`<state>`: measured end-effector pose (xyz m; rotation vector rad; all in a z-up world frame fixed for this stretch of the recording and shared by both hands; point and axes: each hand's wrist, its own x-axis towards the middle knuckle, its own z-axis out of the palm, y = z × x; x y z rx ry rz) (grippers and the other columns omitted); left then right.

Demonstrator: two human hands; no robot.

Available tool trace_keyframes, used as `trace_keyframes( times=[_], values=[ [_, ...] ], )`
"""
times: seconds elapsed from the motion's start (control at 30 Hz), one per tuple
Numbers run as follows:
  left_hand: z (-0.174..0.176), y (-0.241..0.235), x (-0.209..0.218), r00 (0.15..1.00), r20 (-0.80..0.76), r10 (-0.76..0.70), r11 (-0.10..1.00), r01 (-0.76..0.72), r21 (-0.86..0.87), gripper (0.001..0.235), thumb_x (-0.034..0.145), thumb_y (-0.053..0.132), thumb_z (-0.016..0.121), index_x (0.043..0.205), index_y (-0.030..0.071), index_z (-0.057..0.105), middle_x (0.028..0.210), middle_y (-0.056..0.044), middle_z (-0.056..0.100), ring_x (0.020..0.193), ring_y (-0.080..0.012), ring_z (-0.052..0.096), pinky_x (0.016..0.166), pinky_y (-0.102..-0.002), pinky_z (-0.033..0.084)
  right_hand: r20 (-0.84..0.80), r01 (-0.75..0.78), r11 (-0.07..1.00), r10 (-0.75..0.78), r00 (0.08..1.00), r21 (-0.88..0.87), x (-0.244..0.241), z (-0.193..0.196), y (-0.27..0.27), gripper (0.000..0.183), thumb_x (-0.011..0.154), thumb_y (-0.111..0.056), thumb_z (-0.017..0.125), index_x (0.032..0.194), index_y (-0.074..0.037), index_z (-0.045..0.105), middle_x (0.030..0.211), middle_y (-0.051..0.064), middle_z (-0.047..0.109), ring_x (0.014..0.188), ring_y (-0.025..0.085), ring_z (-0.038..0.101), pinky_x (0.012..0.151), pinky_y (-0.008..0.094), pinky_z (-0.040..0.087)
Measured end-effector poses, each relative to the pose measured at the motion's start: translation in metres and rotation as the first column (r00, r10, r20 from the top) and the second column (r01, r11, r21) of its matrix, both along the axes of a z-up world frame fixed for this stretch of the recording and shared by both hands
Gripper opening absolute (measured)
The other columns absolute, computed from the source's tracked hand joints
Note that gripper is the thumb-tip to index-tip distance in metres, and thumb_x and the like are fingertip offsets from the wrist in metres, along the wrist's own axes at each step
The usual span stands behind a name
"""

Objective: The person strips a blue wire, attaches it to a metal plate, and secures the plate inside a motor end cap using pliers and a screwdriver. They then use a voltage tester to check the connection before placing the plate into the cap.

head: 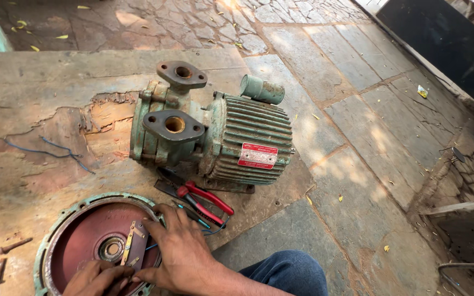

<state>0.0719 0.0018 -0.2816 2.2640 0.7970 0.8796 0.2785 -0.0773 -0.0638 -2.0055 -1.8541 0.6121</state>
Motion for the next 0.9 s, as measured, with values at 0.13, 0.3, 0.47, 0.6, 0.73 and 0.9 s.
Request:
trace_keyframes(
  times=[0.13, 0.3, 0.47, 0.6, 0.73, 0.9],
  values=[
    [-0.025, -0.008, -0.003, 0.993, -0.001, 0.119, 0.990, -0.119, -0.076, 0.030, 0.056, 0.037, 0.094, 0.077, 0.019, 0.081, 0.070, -0.004, 0.073, 0.071, -0.0247, 0.072, 0.071, -0.039, 0.058, 0.030, -0.006, 1.000, 0.007, 1.000, -0.017, 0.002, -0.002, 0.001, 0.096, 0.066, -0.042, 0.093, 0.145, -0.001, 0.057, 0.154, 0.027, 0.040, 0.141, 0.045, 0.039, 0.108, 0.057, 0.038],
    [-0.036, -0.011, -0.002, 0.991, -0.004, 0.133, 0.990, -0.133, -0.050, 0.030, 0.059, 0.036, 0.093, 0.084, 0.024, 0.084, 0.072, -0.003, 0.071, 0.070, -0.0224, 0.072, 0.070, -0.037, 0.059, -0.009, 0.004, 1.000, -0.004, 1.000, -0.001, 0.002, -0.002, -0.001, 0.094, 0.066, -0.043, 0.092, 0.145, -0.002, 0.059, 0.155, 0.024, 0.042, 0.142, 0.043, 0.040, 0.109, 0.056, 0.039],
    [-0.044, 0.007, -0.011, 0.958, -0.275, -0.079, 0.981, 0.025, -0.194, 0.026, 0.063, 0.034, 0.097, 0.085, 0.024, 0.087, 0.080, -0.003, 0.076, 0.077, -0.0250, 0.075, 0.075, -0.041, 0.060, -0.007, 0.003, 1.000, -0.003, 1.000, 0.001, 0.001, -0.003, 0.000, 0.093, 0.067, -0.043, 0.092, 0.144, -0.002, 0.059, 0.155, 0.025, 0.041, 0.142, 0.043, 0.040, 0.109, 0.056, 0.038],
    [-0.033, -0.002, -0.007, 0.997, -0.080, 0.016, 0.990, -0.027, -0.140, 0.027, 0.063, 0.032, 0.092, 0.088, 0.024, 0.085, 0.077, -0.002, 0.073, 0.077, -0.0204, 0.075, 0.075, -0.037, 0.060, -0.014, 0.002, 1.000, -0.002, 1.000, -0.002, 0.003, -0.002, -0.001, 0.095, 0.068, -0.042, 0.092, 0.146, -0.001, 0.058, 0.156, 0.025, 0.040, 0.143, 0.044, 0.039, 0.109, 0.057, 0.038],
    [0.028, -0.014, 0.003, 0.997, 0.065, 0.042, 0.996, -0.037, -0.077, 0.025, 0.065, 0.024, 0.087, 0.088, 0.017, 0.079, 0.082, -0.004, 0.071, 0.082, -0.0232, 0.074, 0.076, -0.036, 0.058, -0.015, 0.018, 1.000, -0.018, 1.000, -0.025, 0.000, 0.001, 0.000, 0.094, 0.068, -0.042, 0.092, 0.145, -0.003, 0.057, 0.156, 0.026, 0.040, 0.142, 0.046, 0.039, 0.110, 0.056, 0.038],
    [0.138, -0.035, 0.009, 0.989, 0.084, 0.124, 0.975, -0.105, -0.193, 0.024, 0.071, 0.012, 0.084, 0.087, 0.003, 0.069, 0.089, -0.014, 0.065, 0.086, -0.0344, 0.066, 0.076, -0.043, 0.053, 0.095, -0.017, 0.998, 0.011, 0.995, 0.063, 0.000, 0.004, 0.007, 0.100, 0.061, -0.040, 0.094, 0.147, -0.008, 0.054, 0.153, 0.028, 0.038, 0.138, 0.049, 0.037, 0.109, 0.053, 0.038]
  ],
)
